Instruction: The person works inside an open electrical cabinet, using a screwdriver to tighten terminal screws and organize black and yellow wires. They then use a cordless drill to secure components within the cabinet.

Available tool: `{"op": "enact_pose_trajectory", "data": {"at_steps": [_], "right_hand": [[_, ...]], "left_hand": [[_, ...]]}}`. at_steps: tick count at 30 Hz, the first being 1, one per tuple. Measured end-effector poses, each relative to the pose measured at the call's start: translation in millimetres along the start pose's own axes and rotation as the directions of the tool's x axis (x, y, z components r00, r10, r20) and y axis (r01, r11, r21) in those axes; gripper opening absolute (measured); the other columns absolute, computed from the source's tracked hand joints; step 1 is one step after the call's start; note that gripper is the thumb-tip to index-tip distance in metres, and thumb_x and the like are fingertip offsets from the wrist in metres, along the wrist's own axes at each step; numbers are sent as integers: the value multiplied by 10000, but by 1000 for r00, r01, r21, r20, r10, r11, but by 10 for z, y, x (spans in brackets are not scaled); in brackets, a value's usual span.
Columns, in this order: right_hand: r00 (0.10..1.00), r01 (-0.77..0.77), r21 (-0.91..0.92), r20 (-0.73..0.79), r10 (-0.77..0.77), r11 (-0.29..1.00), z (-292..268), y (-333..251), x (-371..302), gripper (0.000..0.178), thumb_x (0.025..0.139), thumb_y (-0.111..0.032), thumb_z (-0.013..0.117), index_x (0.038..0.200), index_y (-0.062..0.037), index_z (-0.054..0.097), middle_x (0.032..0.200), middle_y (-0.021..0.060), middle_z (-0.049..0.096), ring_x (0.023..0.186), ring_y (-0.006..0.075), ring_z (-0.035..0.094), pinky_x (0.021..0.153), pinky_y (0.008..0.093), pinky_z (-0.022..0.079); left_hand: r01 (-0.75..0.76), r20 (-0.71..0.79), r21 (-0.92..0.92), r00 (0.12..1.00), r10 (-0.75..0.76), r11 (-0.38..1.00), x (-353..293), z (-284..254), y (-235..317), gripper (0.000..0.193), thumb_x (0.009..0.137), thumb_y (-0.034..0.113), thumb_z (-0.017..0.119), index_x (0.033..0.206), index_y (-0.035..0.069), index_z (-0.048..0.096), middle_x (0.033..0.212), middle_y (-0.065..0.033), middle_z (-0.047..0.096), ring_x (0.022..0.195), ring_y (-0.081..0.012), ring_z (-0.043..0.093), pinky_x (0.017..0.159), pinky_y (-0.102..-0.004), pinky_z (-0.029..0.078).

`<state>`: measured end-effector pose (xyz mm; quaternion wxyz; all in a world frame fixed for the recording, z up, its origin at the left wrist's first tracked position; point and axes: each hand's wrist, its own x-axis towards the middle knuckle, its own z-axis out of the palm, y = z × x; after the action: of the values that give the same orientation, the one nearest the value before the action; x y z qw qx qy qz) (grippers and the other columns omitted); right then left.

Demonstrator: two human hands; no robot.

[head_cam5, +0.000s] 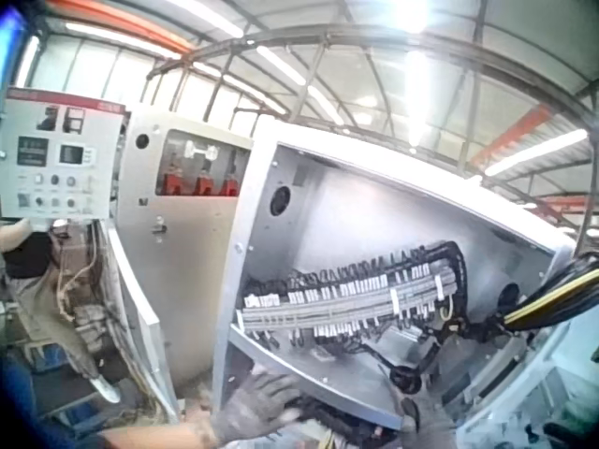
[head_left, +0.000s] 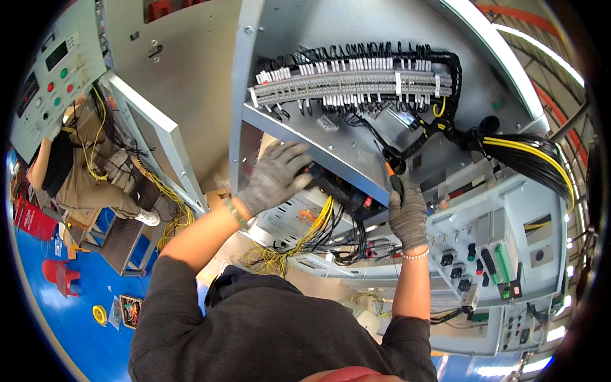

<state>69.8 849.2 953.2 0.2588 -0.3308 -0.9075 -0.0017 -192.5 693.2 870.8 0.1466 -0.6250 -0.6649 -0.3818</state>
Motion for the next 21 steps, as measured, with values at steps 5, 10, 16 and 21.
{"op": "enact_pose_trajectory", "data": {"at_steps": [5,10,16,21], "right_hand": [[992,126,-92,-1,-127,988,47,135,136,380,878,-147,567,1226,1,541,1144,254,578,1038,421,570,924,471,460],[993,114,-202,41,-108,973,128,5,357,440,861,-189,597,1266,-44,505,1153,223,574,1066,390,572,920,456,474],[991,-16,-399,113,67,917,385,77,583,440,824,-244,632,1230,-91,556,1116,207,581,1026,359,598,869,446,502],[995,-8,-410,90,49,912,391,64,622,431,827,-236,620,1228,-91,556,1106,200,585,993,356,616,856,462,510]], "left_hand": [[415,69,-38,908,-412,909,-1749,287,-417,260,851,258,634,1043,85,662,1214,-116,598,1146,-331,530,994,-445,411],[816,187,180,520,-833,550,-4148,432,-573,237,870,302,629,982,96,665,1005,-162,645,957,-373,606,849,-443,483],[879,309,476,-148,-940,18,-5325,-36,-327,234,848,250,595,950,68,701,1013,-206,680,1013,-387,621,894,-449,477],[830,320,557,-223,-921,-7,-5033,-78,-275,268,875,265,575,1001,65,703,1040,-182,687,1050,-369,619,920,-429,471]]}}
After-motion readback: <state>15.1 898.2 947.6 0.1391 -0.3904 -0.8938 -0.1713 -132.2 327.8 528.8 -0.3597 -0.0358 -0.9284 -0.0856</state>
